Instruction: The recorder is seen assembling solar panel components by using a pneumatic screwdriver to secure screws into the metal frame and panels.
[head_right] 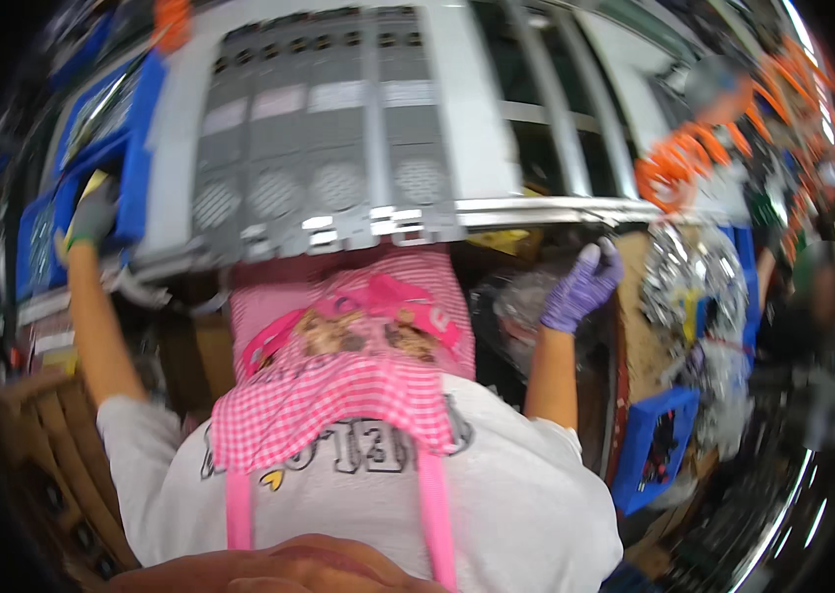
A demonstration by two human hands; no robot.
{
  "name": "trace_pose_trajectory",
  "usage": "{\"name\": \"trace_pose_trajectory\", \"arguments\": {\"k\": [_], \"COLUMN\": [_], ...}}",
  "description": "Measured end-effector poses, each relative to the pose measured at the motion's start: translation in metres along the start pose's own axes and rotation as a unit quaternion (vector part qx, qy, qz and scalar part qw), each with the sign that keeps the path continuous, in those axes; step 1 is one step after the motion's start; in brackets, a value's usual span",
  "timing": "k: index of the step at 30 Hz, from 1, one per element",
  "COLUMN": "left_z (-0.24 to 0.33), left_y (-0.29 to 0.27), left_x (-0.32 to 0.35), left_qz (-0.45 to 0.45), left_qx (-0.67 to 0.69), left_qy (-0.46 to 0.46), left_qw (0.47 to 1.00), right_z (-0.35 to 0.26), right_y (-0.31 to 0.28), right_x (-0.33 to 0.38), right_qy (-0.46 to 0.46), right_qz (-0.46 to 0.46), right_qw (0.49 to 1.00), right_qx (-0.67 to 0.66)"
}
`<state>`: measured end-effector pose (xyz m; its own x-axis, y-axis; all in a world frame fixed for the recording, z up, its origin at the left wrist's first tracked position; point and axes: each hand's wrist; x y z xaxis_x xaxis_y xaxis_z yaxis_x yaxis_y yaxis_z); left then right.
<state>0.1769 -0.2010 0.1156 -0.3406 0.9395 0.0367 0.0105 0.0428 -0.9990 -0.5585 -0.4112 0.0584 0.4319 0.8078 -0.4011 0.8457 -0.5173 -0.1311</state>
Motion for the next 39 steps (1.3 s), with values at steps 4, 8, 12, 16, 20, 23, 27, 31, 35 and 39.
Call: {"name": "trace_pose_trajectory", "arguments": {"k": [4,8,12,16,20,23,27,31,35,39], "left_z": [0.001,-0.017,-0.042,0.003,-0.012,-0.023,-0.054,0.076,0.205,0.335], "left_y": [0.001,0.007,0.017,-0.007,-0.005,0.001,0.020,-0.024,-0.039,-0.031], "left_x": [-0.006,0.004,0.027,0.014,0.011,0.003,-0.001,-0.007,0.022,0.038], "left_qz": [-0.010,0.041,0.125,0.257,0.324,0.307,0.117,0.127,0.048,0.111], "left_qx": [0.029,0.082,0.400,0.555,0.805,0.811,0.932,0.923,0.896,0.619], "left_qy": [-0.029,-0.028,-0.183,-0.246,-0.224,-0.190,0.018,0.012,0.050,0.155], "left_qw": [0.999,0.995,0.889,0.752,0.443,0.460,0.343,0.362,0.438,0.762], "right_z": [0.032,0.055,0.073,0.078,0.046,0.037,-0.007,-0.024,-0.082,-0.105], "right_y": [-0.005,-0.006,0.019,0.020,0.016,0.018,0.021,0.020,0.047,0.070], "right_x": [-0.029,-0.053,-0.050,-0.045,-0.050,-0.059,-0.066,-0.066,-0.047,-0.028], "right_qy": [0.038,-0.017,0.039,0.110,0.170,0.084,0.188,0.202,0.205,0.242], "right_qz": [0.102,0.032,-0.022,-0.005,-0.026,-0.006,-0.028,-0.188,-0.313,-0.375], "right_qw": [0.993,0.999,0.999,0.982,0.978,0.986,0.931,0.853,0.789,0.723], "right_qx": [-0.051,0.036,0.004,-0.156,-0.119,-0.147,-0.312,-0.442,-0.487,-0.528]}}
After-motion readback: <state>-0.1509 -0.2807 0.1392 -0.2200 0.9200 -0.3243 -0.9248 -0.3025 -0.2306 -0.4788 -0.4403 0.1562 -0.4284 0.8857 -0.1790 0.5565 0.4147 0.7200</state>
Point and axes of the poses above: each hand's wrist, its own x-axis away from the middle knuckle, its own y-axis out of the palm, z = x × y, and after that the axes turned 8 degrees about y, right-handed
